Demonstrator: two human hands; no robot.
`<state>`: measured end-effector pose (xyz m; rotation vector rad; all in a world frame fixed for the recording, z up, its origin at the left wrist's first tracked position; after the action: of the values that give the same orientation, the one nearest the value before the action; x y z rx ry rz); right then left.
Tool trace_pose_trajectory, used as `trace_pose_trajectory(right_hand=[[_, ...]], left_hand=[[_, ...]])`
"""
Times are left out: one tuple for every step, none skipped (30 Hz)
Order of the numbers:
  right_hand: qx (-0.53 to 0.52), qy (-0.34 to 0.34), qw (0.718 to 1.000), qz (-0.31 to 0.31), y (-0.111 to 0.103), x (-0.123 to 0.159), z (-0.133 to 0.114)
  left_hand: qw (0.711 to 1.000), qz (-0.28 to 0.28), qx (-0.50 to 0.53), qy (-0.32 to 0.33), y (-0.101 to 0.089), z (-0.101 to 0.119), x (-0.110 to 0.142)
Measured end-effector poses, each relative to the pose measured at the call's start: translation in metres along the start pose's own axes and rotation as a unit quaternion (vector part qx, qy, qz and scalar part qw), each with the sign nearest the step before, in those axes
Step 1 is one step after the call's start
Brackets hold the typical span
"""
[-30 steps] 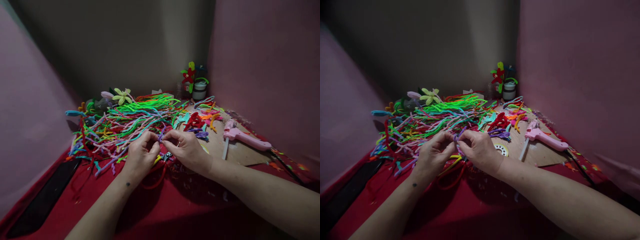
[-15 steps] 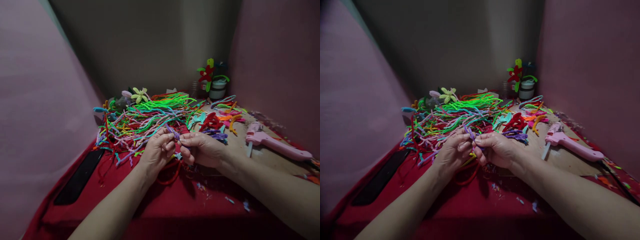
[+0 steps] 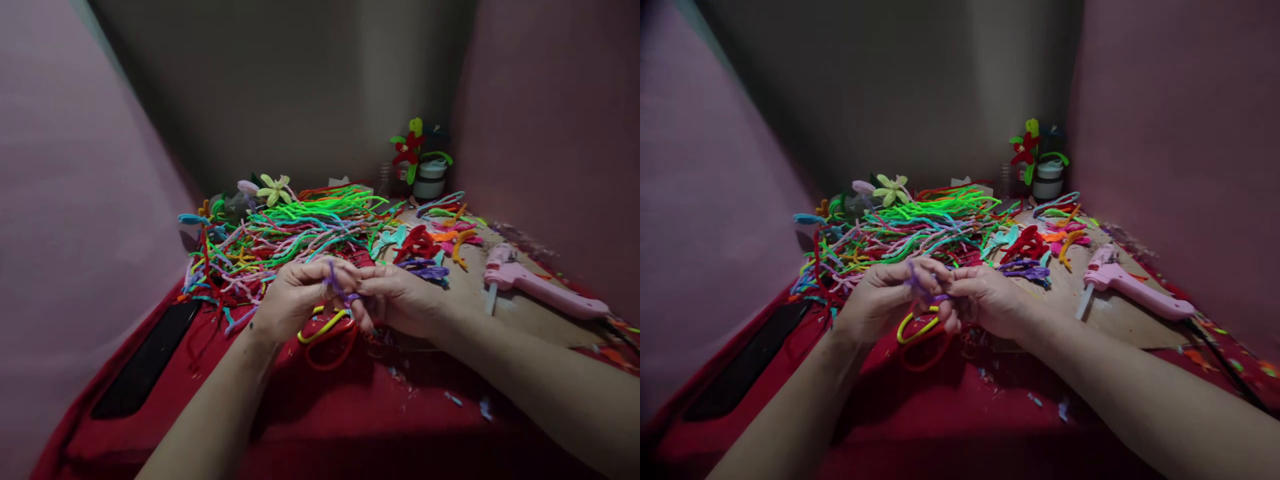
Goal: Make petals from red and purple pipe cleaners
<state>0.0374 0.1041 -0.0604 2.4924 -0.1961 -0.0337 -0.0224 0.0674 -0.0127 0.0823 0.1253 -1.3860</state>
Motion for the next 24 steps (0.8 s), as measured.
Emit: trace_pose_trajectory(right_hand=[[0.011,-0.022,0.999,0.029,-0.005,-0.001,-0.004],[0.027,-0.042,0.997,0.055,-0.008,-0.002,-0.008],[0.046,-0.063,0.994,0.081,-0.012,-0.002,-0.012],[0.067,-0.081,0.989,0.105,-0.015,-0.001,-0.016],[0.092,-0.096,0.983,0.127,-0.017,0.0,-0.019],[0.114,-0.108,0.976,0.151,-0.019,0.001,-0.021],[0.134,-0.116,0.969,0.174,-0.021,0.003,-0.023],[0.152,-0.123,0.961,0.196,-0.022,0.005,-0.025],[0.165,-0.127,0.955,0.213,-0.023,0.006,-0.026],[0.17,-0.127,0.952,0.221,-0.024,0.007,-0.026],[0.167,-0.125,0.953,0.221,-0.024,0.007,-0.025],[0.156,-0.126,0.956,0.215,-0.024,0.006,-0.024],[0.138,-0.133,0.959,0.207,-0.025,0.005,-0.024],[0.111,-0.146,0.962,0.202,-0.026,0.005,-0.026],[0.079,-0.165,0.963,0.198,-0.029,0.005,-0.03],[0.046,-0.187,0.962,0.195,-0.031,0.006,-0.034],[0.012,-0.204,0.961,0.187,-0.032,0.007,-0.038],[-0.019,-0.214,0.962,0.17,-0.031,0.007,-0.041],[-0.043,-0.215,0.965,0.145,-0.028,0.007,-0.043],[-0.058,-0.211,0.969,0.115,-0.023,0.006,-0.044],[-0.064,-0.203,0.973,0.085,-0.016,0.006,-0.043],[-0.066,-0.194,0.977,0.059,-0.009,0.005,-0.042],[-0.067,-0.188,0.979,0.041,-0.004,0.005,-0.041],[-0.068,-0.183,0.98,0.032,0.0,0.005,-0.039]], left_hand=[[1.0,0.02,0.007,-0.016,-0.003,-0.003,-0.002],[0.999,0.037,0.019,-0.034,-0.005,-0.008,-0.003],[0.997,0.051,0.032,-0.052,-0.006,-0.012,-0.004],[0.995,0.059,0.043,-0.065,-0.006,-0.016,-0.005],[0.994,0.061,0.052,-0.078,-0.006,-0.02,-0.006],[0.993,0.059,0.057,-0.089,-0.005,-0.023,-0.006],[0.992,0.052,0.06,-0.097,-0.003,-0.025,-0.006],[0.992,0.046,0.057,-0.099,-0.001,-0.025,-0.006],[0.994,0.043,0.045,-0.094,0.001,-0.025,-0.006],[0.995,0.044,0.028,-0.087,0.002,-0.023,-0.005],[0.996,0.049,0.012,-0.076,0.002,-0.021,-0.005],[0.996,0.058,0.003,-0.066,0.001,-0.02,-0.005],[0.995,0.073,0.007,-0.061,-0.001,-0.019,-0.006],[0.994,0.091,0.026,-0.063,-0.004,-0.02,-0.006],[0.989,0.114,0.058,-0.068,-0.008,-0.022,-0.007],[0.982,0.142,0.1,-0.074,-0.014,-0.024,-0.007],[0.971,0.174,0.143,-0.08,-0.02,-0.027,-0.008],[0.957,0.207,0.186,-0.084,-0.026,-0.03,-0.008],[0.941,0.236,0.227,-0.085,-0.032,-0.033,-0.008],[0.927,0.256,0.26,-0.086,-0.035,-0.034,-0.008],[0.916,0.27,0.285,-0.086,-0.038,-0.035,-0.008],[0.909,0.277,0.299,-0.086,-0.039,-0.035,-0.009],[0.906,0.281,0.304,-0.083,-0.041,-0.033,-0.009],[0.907,0.283,0.303,-0.079,-0.042,-0.032,-0.01]])
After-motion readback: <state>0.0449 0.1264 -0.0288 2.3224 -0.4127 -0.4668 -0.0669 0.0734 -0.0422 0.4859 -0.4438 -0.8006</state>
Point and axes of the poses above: each hand's wrist, its own x-axis away from the middle knuckle, its own y-axis out of the palm, z = x × y, the point moved 9 cm from there along -x, towards the middle knuckle, and after that the axes turned 3 degrees about -x, right-handed, at the moved point
